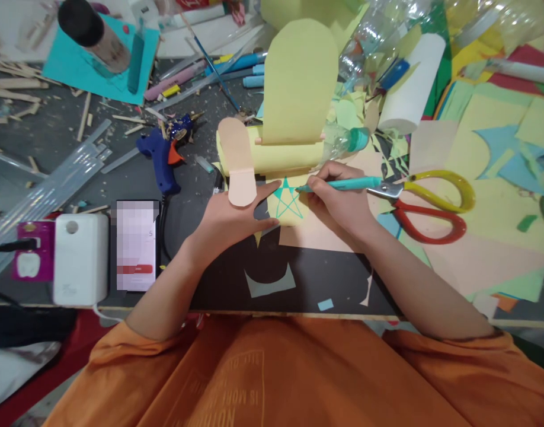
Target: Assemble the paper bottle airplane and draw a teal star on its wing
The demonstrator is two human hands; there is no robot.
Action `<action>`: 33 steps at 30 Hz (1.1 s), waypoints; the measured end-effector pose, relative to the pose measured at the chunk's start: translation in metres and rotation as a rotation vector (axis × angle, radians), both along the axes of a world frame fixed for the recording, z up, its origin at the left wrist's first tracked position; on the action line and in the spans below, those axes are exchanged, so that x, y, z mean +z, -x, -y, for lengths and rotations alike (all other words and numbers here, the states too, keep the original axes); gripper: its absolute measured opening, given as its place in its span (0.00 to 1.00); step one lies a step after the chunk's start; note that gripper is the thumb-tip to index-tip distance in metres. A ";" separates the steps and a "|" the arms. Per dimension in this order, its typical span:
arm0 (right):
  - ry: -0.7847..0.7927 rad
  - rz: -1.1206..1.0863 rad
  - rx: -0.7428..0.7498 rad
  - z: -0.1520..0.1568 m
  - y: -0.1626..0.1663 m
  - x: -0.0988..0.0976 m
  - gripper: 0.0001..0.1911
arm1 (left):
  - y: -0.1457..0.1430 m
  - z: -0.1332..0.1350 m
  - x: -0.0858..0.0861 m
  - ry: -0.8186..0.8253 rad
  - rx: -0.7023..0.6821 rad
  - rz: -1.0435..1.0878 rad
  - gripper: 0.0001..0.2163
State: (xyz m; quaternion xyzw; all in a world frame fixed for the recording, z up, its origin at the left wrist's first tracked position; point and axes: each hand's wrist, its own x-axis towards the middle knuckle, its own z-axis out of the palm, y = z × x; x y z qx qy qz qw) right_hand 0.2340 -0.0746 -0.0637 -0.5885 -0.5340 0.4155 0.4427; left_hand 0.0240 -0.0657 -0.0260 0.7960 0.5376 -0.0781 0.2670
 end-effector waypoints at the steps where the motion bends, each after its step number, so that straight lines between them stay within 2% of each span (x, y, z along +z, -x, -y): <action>1: -0.009 0.010 0.006 0.000 0.000 -0.001 0.14 | 0.000 0.000 0.000 0.001 -0.002 -0.003 0.30; 7: -0.049 0.013 0.048 0.001 0.000 -0.001 0.14 | -0.003 -0.001 0.004 0.028 0.005 -0.015 0.30; 11: -0.002 -0.005 0.112 0.001 0.000 0.001 0.13 | -0.001 -0.001 0.002 0.027 0.000 -0.014 0.31; 16: -0.002 -0.033 -0.013 0.000 0.000 -0.001 0.13 | 0.001 -0.001 0.001 0.008 -0.004 -0.022 0.31; 23: -0.014 -0.006 0.063 0.000 -0.001 -0.001 0.14 | -0.001 -0.001 0.003 0.026 0.008 -0.013 0.30; 29: 0.008 -0.009 -0.028 0.000 -0.002 -0.003 0.14 | 0.000 0.000 0.001 0.022 0.006 -0.003 0.30; 33: -0.004 -0.002 0.001 0.001 0.000 -0.003 0.14 | 0.000 0.000 0.001 0.013 0.001 0.009 0.30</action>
